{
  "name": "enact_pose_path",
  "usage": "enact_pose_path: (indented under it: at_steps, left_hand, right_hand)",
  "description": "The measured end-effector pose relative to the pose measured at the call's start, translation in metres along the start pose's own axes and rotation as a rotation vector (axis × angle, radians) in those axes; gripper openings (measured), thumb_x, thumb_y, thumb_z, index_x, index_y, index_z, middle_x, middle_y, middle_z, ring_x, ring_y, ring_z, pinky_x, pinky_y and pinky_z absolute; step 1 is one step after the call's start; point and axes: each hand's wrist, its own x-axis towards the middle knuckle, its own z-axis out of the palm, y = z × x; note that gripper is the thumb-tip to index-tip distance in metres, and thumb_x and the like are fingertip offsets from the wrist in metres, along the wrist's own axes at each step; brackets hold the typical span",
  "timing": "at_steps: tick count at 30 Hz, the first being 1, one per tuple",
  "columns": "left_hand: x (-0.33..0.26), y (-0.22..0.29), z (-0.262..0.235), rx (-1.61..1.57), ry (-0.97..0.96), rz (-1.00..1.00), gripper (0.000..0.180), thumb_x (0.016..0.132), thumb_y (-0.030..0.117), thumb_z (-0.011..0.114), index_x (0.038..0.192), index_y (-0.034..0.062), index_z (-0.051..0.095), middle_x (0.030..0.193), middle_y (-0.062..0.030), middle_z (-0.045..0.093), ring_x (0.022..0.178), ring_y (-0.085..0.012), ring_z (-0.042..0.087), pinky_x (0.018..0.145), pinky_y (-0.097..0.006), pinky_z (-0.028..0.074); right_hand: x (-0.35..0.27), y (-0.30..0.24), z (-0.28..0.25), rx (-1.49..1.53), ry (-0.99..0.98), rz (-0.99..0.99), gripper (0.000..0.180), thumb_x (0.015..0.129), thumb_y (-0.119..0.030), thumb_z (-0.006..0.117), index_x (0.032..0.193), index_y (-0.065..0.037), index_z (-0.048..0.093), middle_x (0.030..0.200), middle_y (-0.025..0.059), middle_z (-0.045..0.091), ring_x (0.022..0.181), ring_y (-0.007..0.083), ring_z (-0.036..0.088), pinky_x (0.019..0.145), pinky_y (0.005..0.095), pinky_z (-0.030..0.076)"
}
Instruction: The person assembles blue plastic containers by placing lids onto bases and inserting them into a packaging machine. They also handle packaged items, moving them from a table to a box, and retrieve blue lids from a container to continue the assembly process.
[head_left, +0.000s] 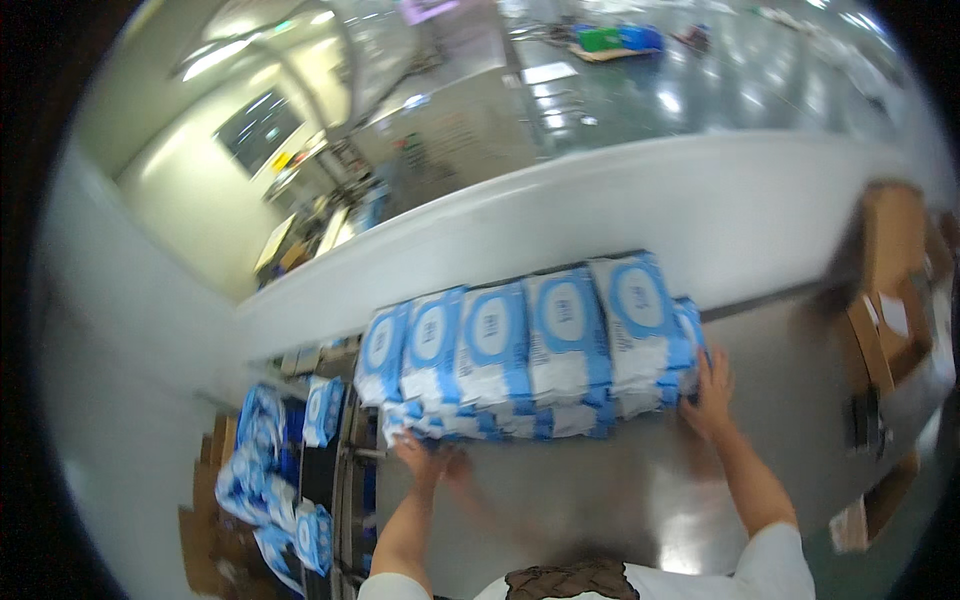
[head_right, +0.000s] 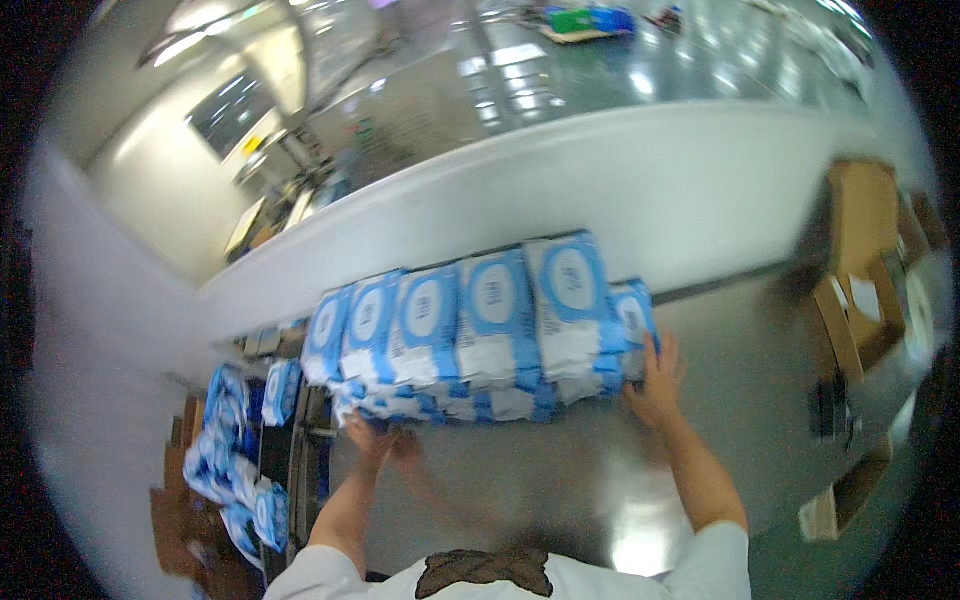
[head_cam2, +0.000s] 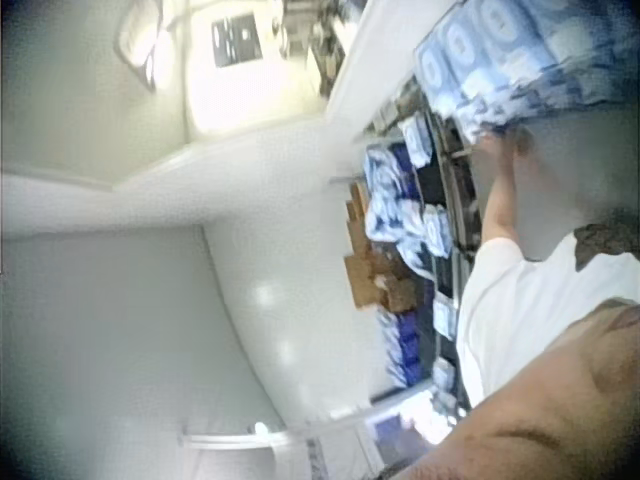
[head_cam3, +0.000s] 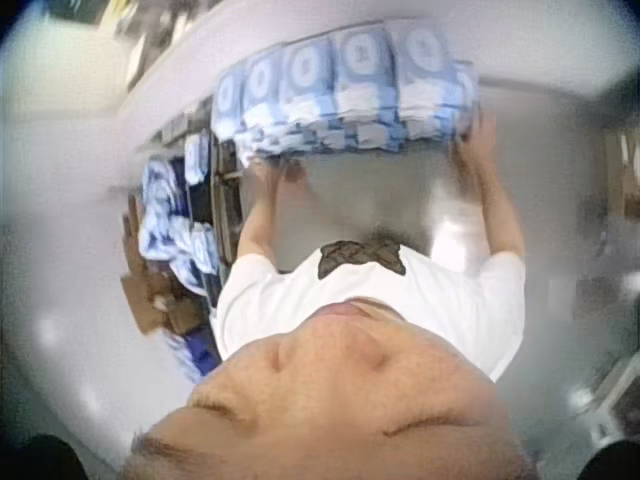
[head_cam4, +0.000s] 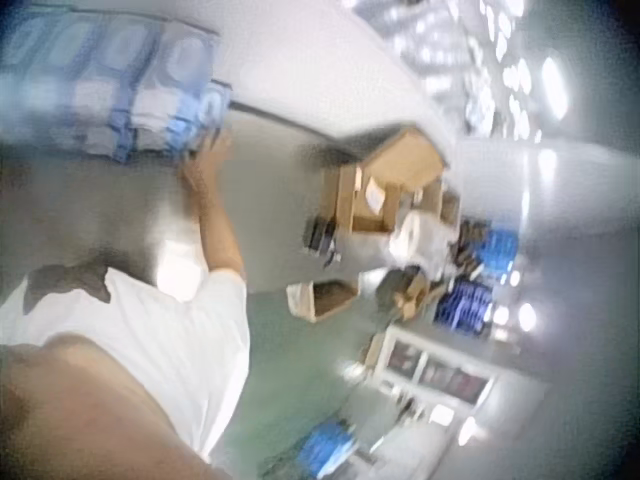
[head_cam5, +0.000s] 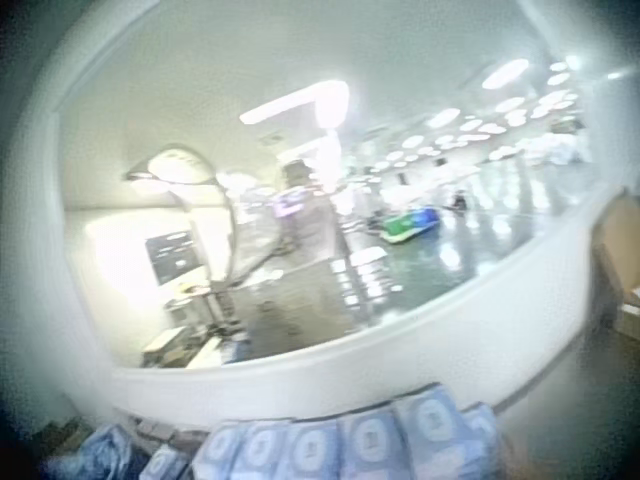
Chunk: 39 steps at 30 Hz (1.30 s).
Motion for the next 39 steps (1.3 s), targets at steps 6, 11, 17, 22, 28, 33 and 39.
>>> enact_pose_path:
  at_steps: [6, 11, 17, 22, 28, 33, 39]
  left_hand:
    - [0.033, 0.141, -0.016, -0.244, -0.300, -0.430, 0.141, 0.048, 0.058, 0.082, 0.143, -0.0012, -0.004, 0.142, -0.0391, -0.005, 0.133, -0.0544, 0.000, 0.107, -0.059, 0.012]
    - [0.031, 0.141, 0.003, -0.201, -0.243, -0.653, 0.139, 0.049, 0.052, 0.084, 0.141, -0.0048, -0.003, 0.142, -0.0393, -0.008, 0.135, -0.0506, -0.003, 0.108, -0.057, 0.010]
    - [0.008, 0.148, -0.014, -0.612, -0.169, -0.390, 0.140, 0.047, 0.058, 0.082, 0.143, -0.0007, -0.003, 0.143, -0.0381, -0.007, 0.135, -0.0500, -0.002, 0.105, -0.062, 0.010]
    - [0.037, 0.108, 0.003, -0.309, 0.038, -0.418, 0.141, 0.037, 0.073, 0.075, 0.142, 0.0018, 0.014, 0.145, -0.0335, -0.003, 0.133, -0.0539, -0.001, 0.100, -0.068, 0.011]
    - [0.050, 0.088, 0.001, -0.234, -0.067, -0.178, 0.127, 0.043, 0.066, 0.078, 0.131, -0.0105, 0.027, 0.144, -0.0334, 0.004, 0.133, -0.0536, -0.001, 0.104, -0.062, 0.015]
    - [0.044, 0.114, -0.031, -0.410, -0.158, -0.377, 0.120, 0.054, 0.060, 0.078, 0.133, -0.0117, 0.024, 0.145, -0.0335, 0.003, 0.135, -0.0483, 0.001, 0.107, -0.059, 0.012]
    - [-0.104, 0.239, -0.043, -0.595, -0.324, -0.001, 0.093, 0.074, 0.039, 0.071, 0.137, -0.0077, 0.022, 0.143, -0.0358, 0.005, 0.134, -0.0463, 0.006, 0.107, -0.057, 0.013]
  right_hand:
    - [-0.009, -0.022, 0.049, -0.234, 0.123, 0.095, 0.118, 0.057, -0.043, 0.082, 0.147, -0.018, 0.010, 0.151, 0.0214, -0.002, 0.138, 0.0424, -0.007, 0.102, 0.0691, 0.003]
    - [0.000, -0.031, 0.065, -0.383, 0.040, 0.141, 0.110, 0.061, -0.053, 0.075, 0.146, -0.018, 0.014, 0.151, 0.0202, 0.002, 0.140, 0.0379, -0.001, 0.104, 0.0649, 0.013]
    - [-0.079, -0.002, 0.131, -0.146, 0.392, 0.264, 0.074, 0.070, -0.032, 0.070, 0.132, -0.008, 0.038, 0.136, 0.0251, 0.032, 0.118, 0.0447, 0.037, 0.095, 0.0566, 0.031]
    - [-0.074, -0.158, 0.120, -0.164, -0.124, -0.008, 0.055, 0.069, -0.040, 0.067, 0.117, -0.014, 0.056, 0.132, 0.0211, 0.036, 0.118, 0.0420, 0.032, 0.098, 0.0531, 0.027]
    - [-0.045, -0.160, 0.142, -0.210, -0.150, 0.168, 0.061, 0.069, -0.047, 0.067, 0.122, -0.018, 0.054, 0.135, 0.0203, 0.035, 0.124, 0.0411, 0.025, 0.100, 0.0554, 0.024]
    - [-0.121, -0.132, 0.119, -0.027, -0.157, -0.193, 0.060, 0.076, -0.045, 0.059, 0.126, -0.013, 0.051, 0.135, 0.0248, 0.034, 0.128, 0.0420, 0.025, 0.106, 0.0533, 0.020]
    - [-0.364, -0.032, 0.074, 0.034, 0.009, -0.120, 0.058, 0.076, -0.028, 0.065, 0.129, -0.013, 0.048, 0.135, 0.0198, 0.038, 0.121, 0.0413, 0.038, 0.100, 0.0486, 0.034]
